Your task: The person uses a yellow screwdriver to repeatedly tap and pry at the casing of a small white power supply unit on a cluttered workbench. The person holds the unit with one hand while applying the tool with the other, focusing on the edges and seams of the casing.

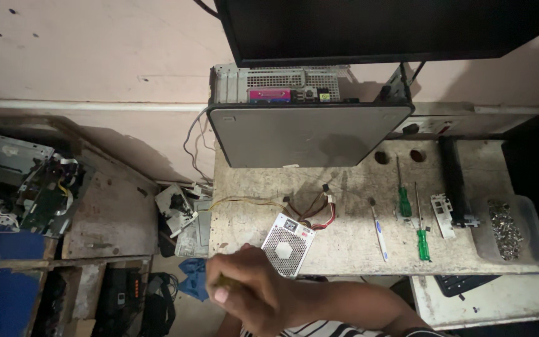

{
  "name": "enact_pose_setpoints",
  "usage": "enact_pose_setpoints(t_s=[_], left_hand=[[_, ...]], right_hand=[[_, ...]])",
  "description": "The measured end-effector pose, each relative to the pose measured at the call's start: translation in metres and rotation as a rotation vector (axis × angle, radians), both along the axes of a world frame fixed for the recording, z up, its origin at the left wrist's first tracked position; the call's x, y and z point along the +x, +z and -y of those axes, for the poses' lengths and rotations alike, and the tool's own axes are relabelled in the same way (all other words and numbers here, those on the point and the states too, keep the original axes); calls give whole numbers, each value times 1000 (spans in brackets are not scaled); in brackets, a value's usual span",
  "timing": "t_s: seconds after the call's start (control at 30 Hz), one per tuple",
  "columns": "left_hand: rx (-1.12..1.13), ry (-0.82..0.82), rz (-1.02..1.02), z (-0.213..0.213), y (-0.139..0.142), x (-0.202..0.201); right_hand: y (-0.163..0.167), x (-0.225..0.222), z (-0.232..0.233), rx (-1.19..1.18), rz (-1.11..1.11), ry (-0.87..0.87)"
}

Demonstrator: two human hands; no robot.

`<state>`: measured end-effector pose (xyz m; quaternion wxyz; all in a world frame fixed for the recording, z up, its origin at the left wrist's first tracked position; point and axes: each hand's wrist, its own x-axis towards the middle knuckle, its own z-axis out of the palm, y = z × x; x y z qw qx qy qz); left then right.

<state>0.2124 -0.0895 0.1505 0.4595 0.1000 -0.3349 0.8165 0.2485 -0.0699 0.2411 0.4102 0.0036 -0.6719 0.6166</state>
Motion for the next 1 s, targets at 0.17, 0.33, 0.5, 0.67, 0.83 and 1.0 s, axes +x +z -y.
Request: enact_pose_setpoints(t_s=[0.17,0.33,0.5,0.67,0.83,1.0], left_hand=[[-3,4,-16,1,-1,-1],[6,6,-22,0,0,-2],[15,1,-26,-1,1,-2],[17,7,-25,0,1,-1],[20,7,-27,0,1,-1],[24,2,-28,-1,0,1]], right_hand=[[-5,-4,-13,46,9,262],[-9,-9,-23,15,-12,433],[-10,-5,-3,-44,-35,23],[-9,-3,8,-60,-67,-79],[-6,-6,-9,-33,-40,119],[-5,0,-27,-9,-12,364]])
